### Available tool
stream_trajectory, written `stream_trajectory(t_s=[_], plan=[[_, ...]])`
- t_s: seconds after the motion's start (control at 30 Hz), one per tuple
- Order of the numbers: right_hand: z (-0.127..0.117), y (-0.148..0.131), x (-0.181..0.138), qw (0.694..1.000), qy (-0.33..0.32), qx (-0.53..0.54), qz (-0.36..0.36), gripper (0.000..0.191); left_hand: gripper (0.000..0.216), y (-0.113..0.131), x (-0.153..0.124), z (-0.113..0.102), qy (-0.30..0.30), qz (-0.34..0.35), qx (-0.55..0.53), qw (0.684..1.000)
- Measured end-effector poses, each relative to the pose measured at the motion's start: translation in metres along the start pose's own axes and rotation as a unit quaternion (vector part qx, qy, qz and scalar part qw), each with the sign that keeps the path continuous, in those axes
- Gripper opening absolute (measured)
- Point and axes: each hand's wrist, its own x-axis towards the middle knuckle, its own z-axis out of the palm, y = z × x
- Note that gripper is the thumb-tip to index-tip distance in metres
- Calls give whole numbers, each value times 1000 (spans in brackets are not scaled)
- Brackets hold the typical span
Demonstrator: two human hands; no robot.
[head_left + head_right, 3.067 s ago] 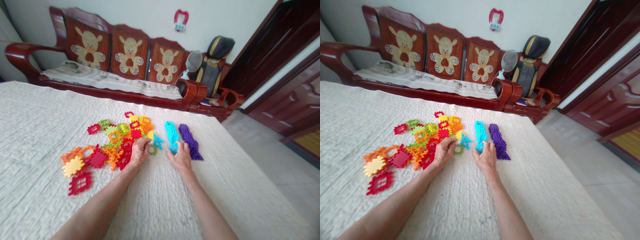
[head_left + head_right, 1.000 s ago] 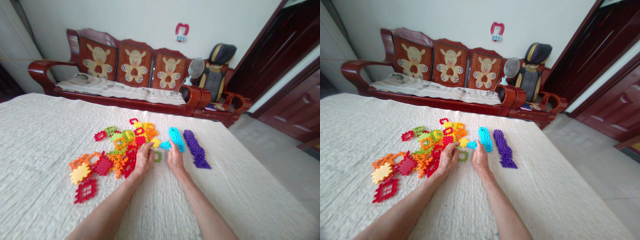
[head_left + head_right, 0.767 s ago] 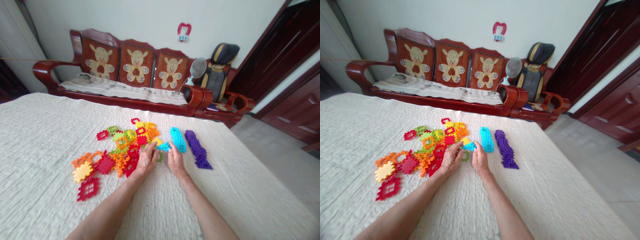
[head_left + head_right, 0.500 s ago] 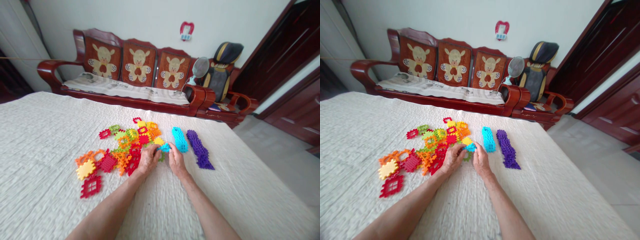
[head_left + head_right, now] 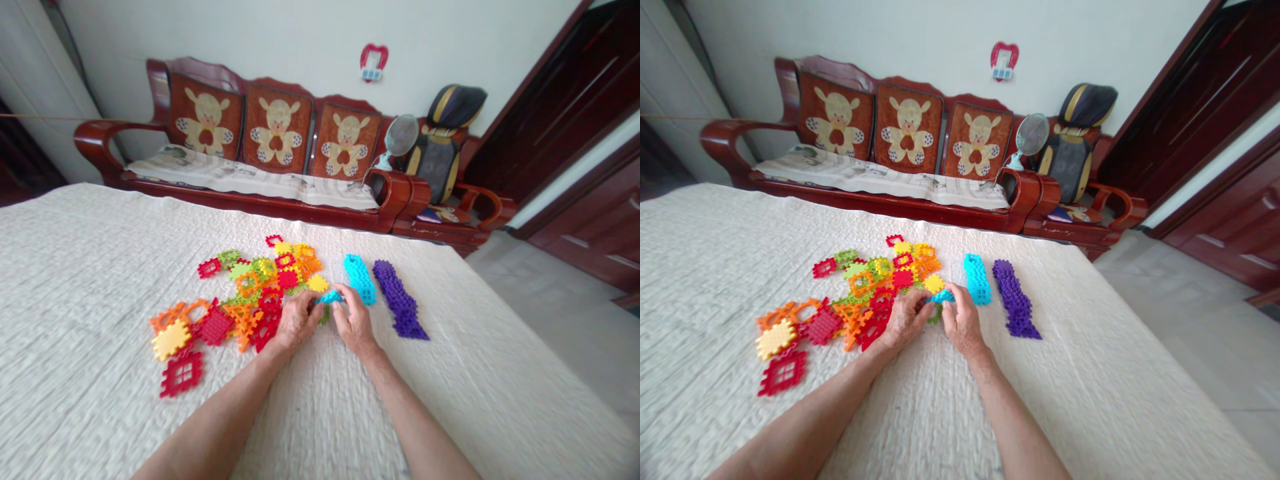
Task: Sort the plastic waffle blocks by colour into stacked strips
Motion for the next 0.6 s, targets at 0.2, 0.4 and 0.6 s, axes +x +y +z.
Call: stream_trajectory(t_s=[0.2,0.4,0.6], plan=[[-12,-4,2,995,-58,-56,-53,28,11,1,0,-1,-19,16,7,1000],[-27,3,9,992,-78,-84,-42,22,20,-2,-2,1,-12,18,-15,1000],[-71,29,21,981,-72,-178,24,25,25,-7,-2,4,5,26,-17,999]])
